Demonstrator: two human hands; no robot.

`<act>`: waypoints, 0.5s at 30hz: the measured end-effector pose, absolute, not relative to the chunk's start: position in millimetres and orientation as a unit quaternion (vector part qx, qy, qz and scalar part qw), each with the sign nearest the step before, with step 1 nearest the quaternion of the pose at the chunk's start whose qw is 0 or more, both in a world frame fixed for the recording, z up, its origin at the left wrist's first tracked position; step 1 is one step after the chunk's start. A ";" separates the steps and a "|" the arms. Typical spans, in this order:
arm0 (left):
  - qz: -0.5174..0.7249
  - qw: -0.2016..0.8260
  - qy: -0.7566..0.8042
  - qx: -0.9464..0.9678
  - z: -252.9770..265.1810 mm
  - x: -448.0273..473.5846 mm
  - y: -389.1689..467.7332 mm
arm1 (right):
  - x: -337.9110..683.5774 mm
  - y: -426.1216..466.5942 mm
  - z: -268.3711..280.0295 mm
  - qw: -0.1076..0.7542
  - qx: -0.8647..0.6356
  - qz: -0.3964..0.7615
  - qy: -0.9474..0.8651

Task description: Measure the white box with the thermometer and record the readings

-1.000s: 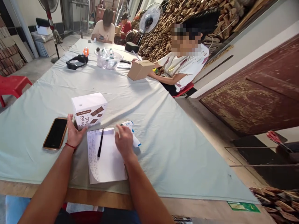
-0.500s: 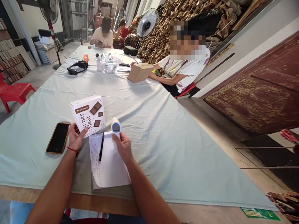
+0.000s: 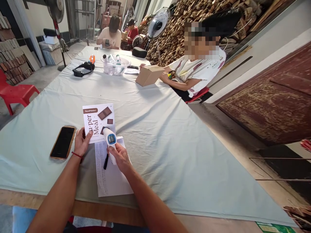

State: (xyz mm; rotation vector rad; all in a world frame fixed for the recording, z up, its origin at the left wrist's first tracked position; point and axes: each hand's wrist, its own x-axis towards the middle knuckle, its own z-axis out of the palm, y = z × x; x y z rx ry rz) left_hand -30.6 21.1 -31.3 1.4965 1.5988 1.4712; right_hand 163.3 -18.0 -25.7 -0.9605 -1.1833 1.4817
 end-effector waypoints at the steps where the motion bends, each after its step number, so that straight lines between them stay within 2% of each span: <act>1: 0.541 0.253 0.587 0.547 -31.6 -30.4 21.1 | 162.7 -18.4 -24.9 0.488 -0.394 0.609 -0.486; 7: 0.547 0.308 0.573 0.527 -29.8 -30.4 21.6 | 164.1 -18.6 -25.1 0.491 -0.395 0.609 -0.482; 12: 0.537 0.418 0.556 0.477 -24.0 -33.3 21.7 | 166.7 -19.0 -25.1 0.486 -0.397 0.617 -0.475; 15: 0.529 0.445 0.554 0.464 -19.6 -34.9 21.0 | 166.4 -20.1 -22.6 0.485 -0.401 0.621 -0.467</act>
